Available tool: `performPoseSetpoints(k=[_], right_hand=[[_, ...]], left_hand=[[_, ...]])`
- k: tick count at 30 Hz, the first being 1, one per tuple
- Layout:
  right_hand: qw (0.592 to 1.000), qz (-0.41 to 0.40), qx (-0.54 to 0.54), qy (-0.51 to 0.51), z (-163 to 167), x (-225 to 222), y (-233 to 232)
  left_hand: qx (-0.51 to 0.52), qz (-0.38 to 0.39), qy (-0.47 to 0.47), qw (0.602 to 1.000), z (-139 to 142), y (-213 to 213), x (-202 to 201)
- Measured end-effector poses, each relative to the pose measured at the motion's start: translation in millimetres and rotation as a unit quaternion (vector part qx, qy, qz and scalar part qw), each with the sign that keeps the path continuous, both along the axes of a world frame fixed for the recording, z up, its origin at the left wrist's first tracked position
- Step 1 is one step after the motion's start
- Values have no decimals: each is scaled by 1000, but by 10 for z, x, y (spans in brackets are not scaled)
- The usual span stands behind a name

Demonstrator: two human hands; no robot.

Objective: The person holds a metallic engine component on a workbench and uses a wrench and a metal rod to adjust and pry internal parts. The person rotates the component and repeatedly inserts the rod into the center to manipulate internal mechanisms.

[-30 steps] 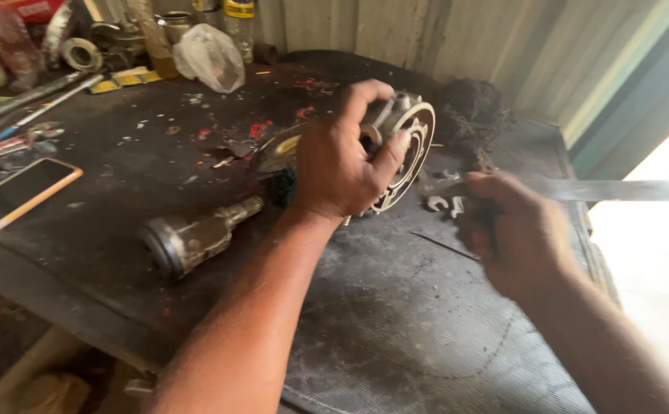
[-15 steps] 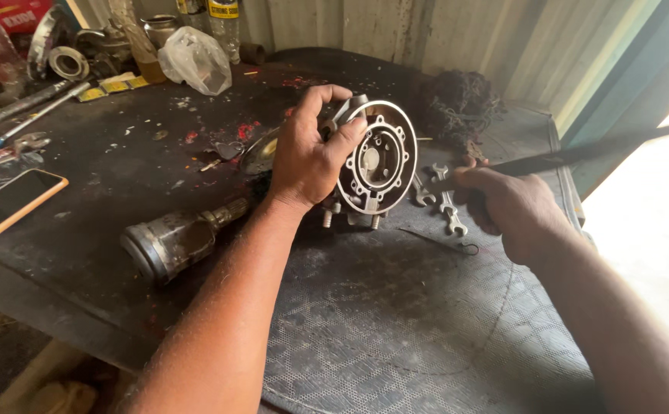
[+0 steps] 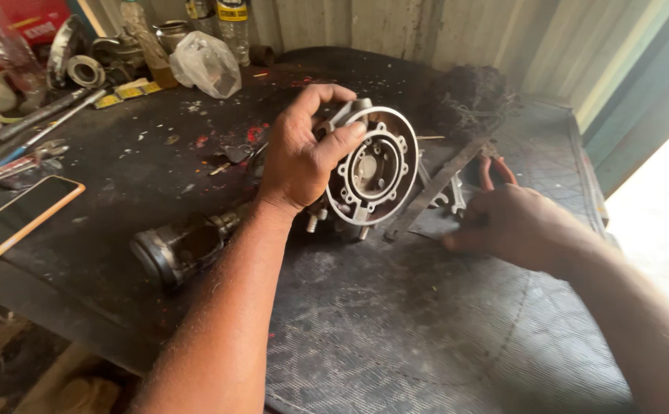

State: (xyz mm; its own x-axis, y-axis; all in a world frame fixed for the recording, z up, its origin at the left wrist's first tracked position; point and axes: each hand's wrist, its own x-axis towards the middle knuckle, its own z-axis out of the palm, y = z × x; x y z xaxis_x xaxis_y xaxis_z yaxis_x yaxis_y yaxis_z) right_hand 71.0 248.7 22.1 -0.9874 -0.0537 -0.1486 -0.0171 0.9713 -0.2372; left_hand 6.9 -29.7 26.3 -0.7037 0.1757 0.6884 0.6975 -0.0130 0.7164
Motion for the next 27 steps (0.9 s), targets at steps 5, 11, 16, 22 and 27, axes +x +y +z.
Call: performPoseSetpoints(k=[5, 11, 16, 22, 27], right_hand=[[993, 96, 62, 11, 1, 61, -45], [994, 54, 14, -98, 212, 219, -197], [993, -61, -98, -29, 331, 304, -412], [935, 98, -139, 311, 149, 321, -588], [934, 103, -122, 320, 42, 319, -645]], left_hand=[[-12, -29, -10, 999, 54, -47, 23], [-58, 53, 1, 997, 42, -24, -15], [-64, 79, 3, 995, 20, -35, -61], [-83, 95, -12, 992, 36, -3, -51], [-82, 77, 8, 994, 71, 22, -10]])
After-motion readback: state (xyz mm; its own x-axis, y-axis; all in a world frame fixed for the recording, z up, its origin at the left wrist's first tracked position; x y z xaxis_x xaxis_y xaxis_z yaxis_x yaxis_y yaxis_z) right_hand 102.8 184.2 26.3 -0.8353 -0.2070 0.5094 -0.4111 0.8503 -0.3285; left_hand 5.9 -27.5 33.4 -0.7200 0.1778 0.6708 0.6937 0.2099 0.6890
